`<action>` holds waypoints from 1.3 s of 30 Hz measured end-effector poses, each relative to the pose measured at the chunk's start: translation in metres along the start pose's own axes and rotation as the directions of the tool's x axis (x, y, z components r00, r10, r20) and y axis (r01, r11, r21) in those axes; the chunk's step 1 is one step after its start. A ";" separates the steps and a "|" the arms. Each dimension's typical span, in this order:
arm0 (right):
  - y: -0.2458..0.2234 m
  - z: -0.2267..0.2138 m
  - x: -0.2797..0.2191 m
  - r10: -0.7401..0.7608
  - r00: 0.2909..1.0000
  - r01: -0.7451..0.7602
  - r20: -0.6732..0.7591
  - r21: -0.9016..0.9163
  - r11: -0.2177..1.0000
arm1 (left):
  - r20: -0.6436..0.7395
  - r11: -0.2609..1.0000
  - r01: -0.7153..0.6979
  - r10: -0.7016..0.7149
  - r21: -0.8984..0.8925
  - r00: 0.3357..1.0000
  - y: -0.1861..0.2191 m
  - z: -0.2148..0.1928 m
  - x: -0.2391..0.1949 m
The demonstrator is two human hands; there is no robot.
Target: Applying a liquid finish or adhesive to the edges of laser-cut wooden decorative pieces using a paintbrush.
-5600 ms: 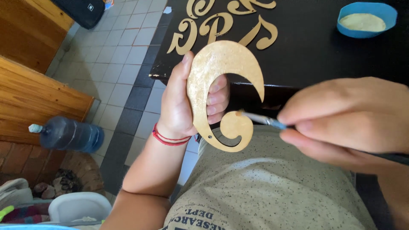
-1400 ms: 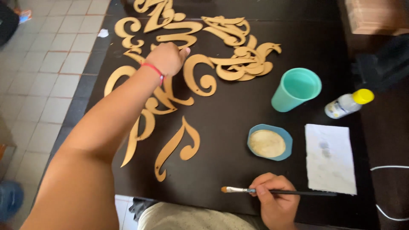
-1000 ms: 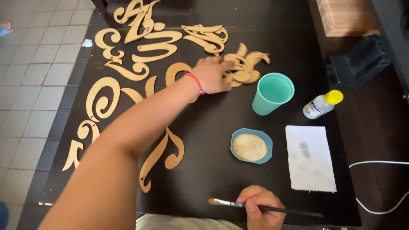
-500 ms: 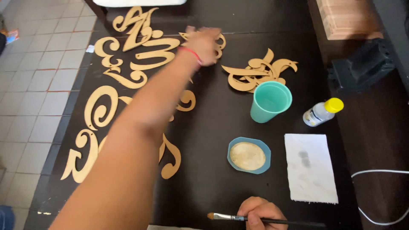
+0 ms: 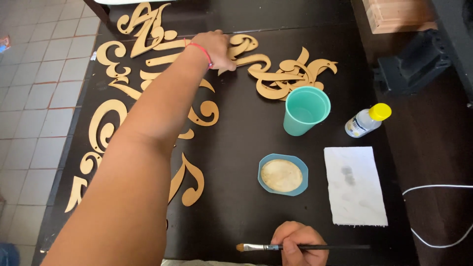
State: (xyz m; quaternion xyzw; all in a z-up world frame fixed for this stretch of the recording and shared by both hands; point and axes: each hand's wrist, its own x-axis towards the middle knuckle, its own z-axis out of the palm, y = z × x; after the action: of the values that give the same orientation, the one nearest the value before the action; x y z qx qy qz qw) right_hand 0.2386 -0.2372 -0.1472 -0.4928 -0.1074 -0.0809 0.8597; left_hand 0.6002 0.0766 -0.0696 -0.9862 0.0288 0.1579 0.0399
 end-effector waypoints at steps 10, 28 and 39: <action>0.000 -0.003 0.002 0.044 0.999 -0.044 0.007 0.015 0.999 | -0.122 0.955 0.020 -0.058 -0.296 0.991 0.034 -0.010 -0.026; -0.003 -0.007 0.004 0.080 0.994 -0.084 0.076 0.039 0.996 | -0.340 0.951 -0.305 0.270 -0.053 0.901 0.123 0.035 -0.009; 0.014 -0.006 0.003 -0.018 0.998 0.031 -0.062 0.203 0.979 | -0.731 0.920 -0.379 0.190 -0.101 0.656 0.033 -0.007 -0.137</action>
State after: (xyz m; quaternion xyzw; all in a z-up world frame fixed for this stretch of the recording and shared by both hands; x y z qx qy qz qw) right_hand 0.2455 -0.2354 -0.1604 -0.3980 -0.0956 -0.0946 0.9075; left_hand 0.4705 0.0491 -0.0227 -0.9501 0.1774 -0.2262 -0.1212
